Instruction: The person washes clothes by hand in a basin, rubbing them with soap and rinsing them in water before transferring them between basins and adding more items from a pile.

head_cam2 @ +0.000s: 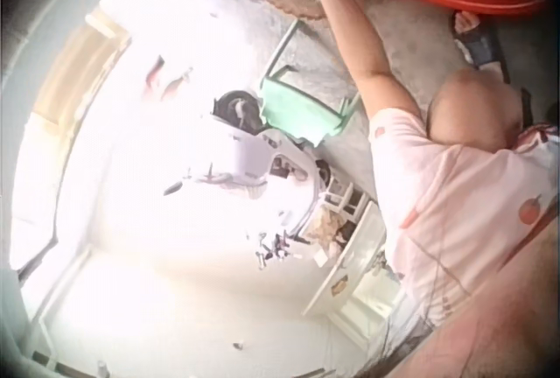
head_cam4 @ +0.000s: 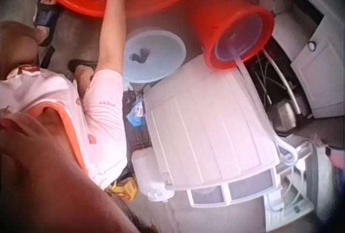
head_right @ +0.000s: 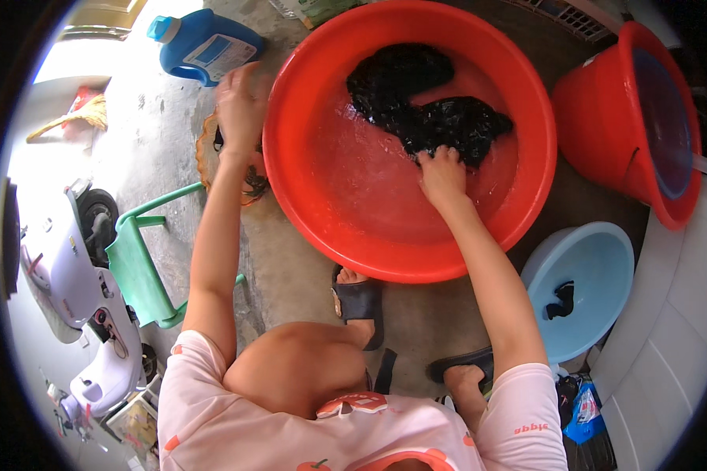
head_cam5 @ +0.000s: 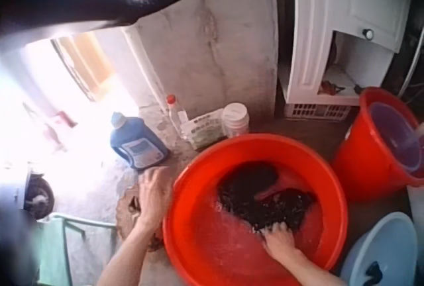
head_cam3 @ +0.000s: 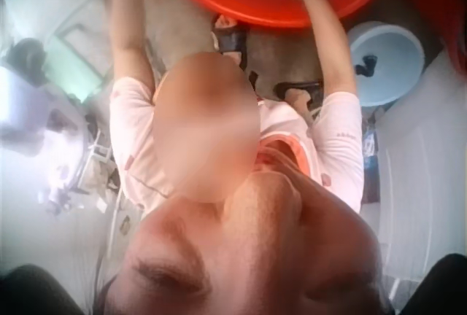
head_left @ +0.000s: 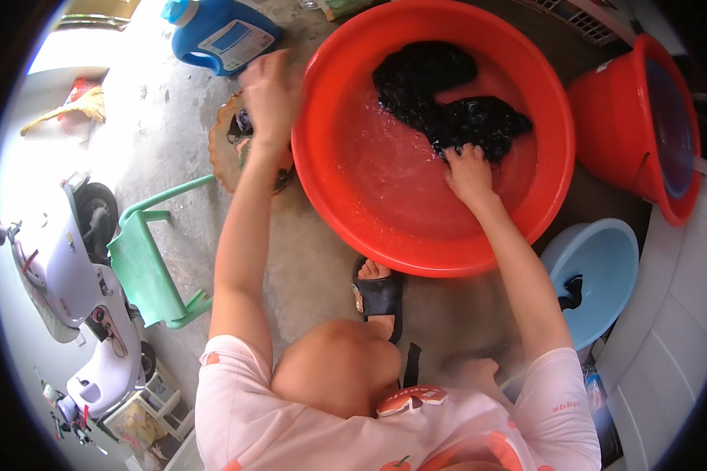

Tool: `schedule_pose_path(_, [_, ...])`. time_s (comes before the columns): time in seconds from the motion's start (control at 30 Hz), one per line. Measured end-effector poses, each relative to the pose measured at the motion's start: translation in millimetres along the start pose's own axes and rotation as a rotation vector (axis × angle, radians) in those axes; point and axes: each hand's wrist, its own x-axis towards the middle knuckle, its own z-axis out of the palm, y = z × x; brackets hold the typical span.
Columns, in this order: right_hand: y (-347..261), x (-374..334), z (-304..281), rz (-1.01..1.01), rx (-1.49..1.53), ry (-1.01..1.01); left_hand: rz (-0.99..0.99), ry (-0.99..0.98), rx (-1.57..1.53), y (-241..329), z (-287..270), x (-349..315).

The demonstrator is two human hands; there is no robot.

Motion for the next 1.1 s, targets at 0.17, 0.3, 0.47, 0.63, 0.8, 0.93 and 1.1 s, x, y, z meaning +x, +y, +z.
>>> schedule_pose_path(0.17, [-12.8,-45.4,-4.0,-0.246,0.107,-0.160,0.717,-0.397,-0.269,101.0,66.1,-55.7])
schedule_pose_path(0.3, [5.0,-76.0,-69.2,-0.325,0.434,-0.077,0.759,-0.477,-0.005,110.6,87.6,-77.4])
schedule_pose_path(0.47, [14.7,-115.4,-202.9,-0.021,0.633,0.284,0.501,-0.543,-0.316,101.5,71.9,-65.4])
schedule_pose_path(0.63, [40.5,-152.7,-254.6,0.086,0.862,1.001,0.290,-0.045,-0.800,123.9,-19.8,-3.8])
schedule_pose_path(0.8, [45.3,-155.0,-297.2,-0.330,1.078,1.172,0.208,0.058,-0.933,141.4,-125.4,24.4])
schedule_pose_path(0.93, [50.1,-165.3,-269.3,-0.058,0.800,1.161,0.120,-0.024,-0.932,141.0,-128.3,26.8])
schedule_pose_path(1.1, [34.4,-87.0,-207.6,0.060,1.094,0.755,0.119,-0.312,-0.881,118.8,-47.8,-1.4])
